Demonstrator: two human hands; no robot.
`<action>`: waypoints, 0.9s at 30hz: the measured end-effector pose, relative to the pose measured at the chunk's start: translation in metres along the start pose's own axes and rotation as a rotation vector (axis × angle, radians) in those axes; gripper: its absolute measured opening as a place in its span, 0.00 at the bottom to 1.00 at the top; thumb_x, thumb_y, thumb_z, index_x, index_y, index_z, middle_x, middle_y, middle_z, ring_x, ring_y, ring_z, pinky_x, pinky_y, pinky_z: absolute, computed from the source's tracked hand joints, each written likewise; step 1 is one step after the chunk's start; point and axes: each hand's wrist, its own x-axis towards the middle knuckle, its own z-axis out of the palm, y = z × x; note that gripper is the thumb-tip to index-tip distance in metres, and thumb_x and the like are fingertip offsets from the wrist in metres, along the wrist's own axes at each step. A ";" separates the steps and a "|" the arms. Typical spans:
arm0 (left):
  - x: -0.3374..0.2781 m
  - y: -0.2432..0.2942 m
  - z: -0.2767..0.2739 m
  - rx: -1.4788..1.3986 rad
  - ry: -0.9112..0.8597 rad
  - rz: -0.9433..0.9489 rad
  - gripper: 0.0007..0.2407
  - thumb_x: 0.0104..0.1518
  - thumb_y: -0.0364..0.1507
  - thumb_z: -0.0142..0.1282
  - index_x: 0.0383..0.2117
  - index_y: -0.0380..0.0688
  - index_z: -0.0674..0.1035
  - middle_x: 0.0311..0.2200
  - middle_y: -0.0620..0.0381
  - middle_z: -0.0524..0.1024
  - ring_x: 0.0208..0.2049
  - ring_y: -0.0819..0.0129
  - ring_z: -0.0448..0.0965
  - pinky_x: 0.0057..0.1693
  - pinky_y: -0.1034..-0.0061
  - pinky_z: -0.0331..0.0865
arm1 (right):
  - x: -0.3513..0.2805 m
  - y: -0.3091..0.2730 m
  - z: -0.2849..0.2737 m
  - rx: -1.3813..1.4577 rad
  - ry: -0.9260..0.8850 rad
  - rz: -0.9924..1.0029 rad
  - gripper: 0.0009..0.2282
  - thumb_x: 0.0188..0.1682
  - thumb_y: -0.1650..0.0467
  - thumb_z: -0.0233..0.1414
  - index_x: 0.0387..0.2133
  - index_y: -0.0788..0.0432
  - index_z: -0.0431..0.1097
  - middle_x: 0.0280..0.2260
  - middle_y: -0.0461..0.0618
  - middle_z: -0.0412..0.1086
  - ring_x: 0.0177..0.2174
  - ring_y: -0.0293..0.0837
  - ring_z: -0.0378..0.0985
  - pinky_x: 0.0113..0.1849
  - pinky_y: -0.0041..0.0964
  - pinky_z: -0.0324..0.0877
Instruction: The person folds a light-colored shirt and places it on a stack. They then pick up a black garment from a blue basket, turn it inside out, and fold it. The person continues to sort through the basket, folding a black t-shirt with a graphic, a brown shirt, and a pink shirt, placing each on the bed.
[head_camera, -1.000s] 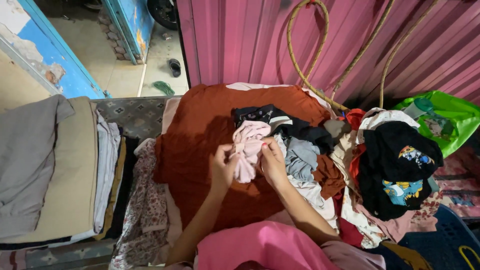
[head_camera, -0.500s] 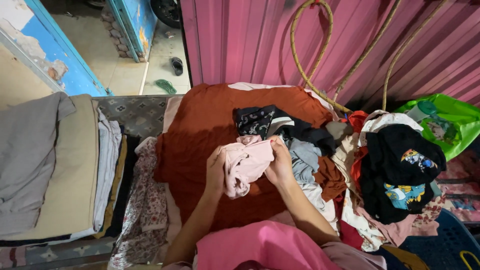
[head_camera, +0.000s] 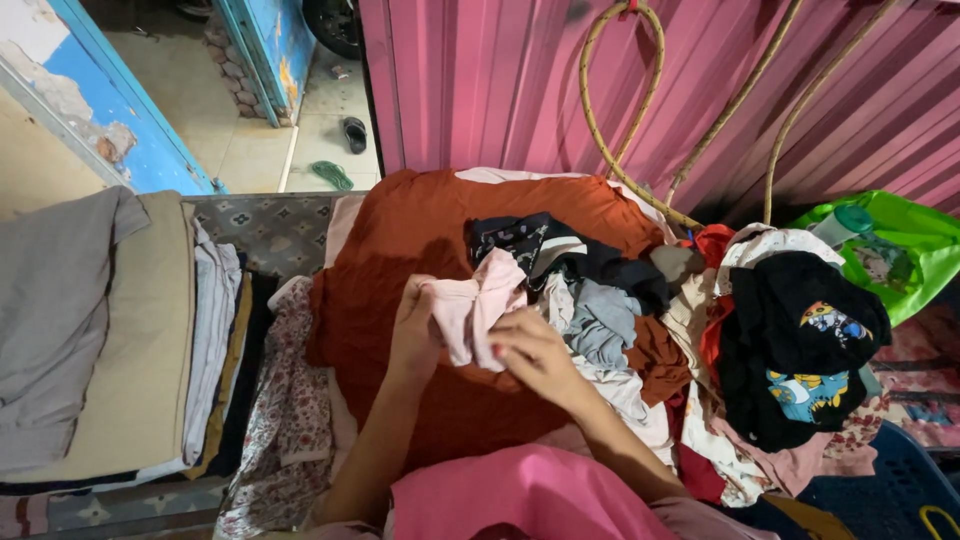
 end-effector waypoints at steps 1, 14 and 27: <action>-0.001 0.004 0.003 -0.001 -0.001 -0.001 0.05 0.69 0.29 0.44 0.38 0.45 0.72 0.32 0.62 0.71 0.34 0.75 0.72 0.44 0.76 0.69 | 0.008 -0.012 -0.004 -0.001 0.000 0.001 0.09 0.55 0.70 0.53 0.43 0.61 0.78 0.41 0.52 0.73 0.39 0.48 0.75 0.44 0.37 0.69; -0.008 -0.004 -0.010 -0.106 -0.110 0.037 0.06 0.72 0.31 0.43 0.40 0.44 0.72 0.34 0.61 0.70 0.36 0.74 0.70 0.47 0.76 0.69 | 0.039 -0.050 -0.019 -0.284 0.253 0.007 0.20 0.42 0.74 0.60 0.49 0.65 0.67 0.46 0.61 0.66 0.47 0.55 0.68 0.46 0.49 0.67; -0.049 0.054 0.070 1.192 -0.588 0.851 0.05 0.52 0.23 0.61 0.31 0.44 0.77 0.62 0.43 0.65 0.63 0.42 0.67 0.67 0.55 0.64 | 0.005 0.005 0.008 -0.064 0.467 0.137 0.09 0.46 0.80 0.55 0.39 0.64 0.68 0.39 0.56 0.71 0.36 0.48 0.75 0.40 0.35 0.70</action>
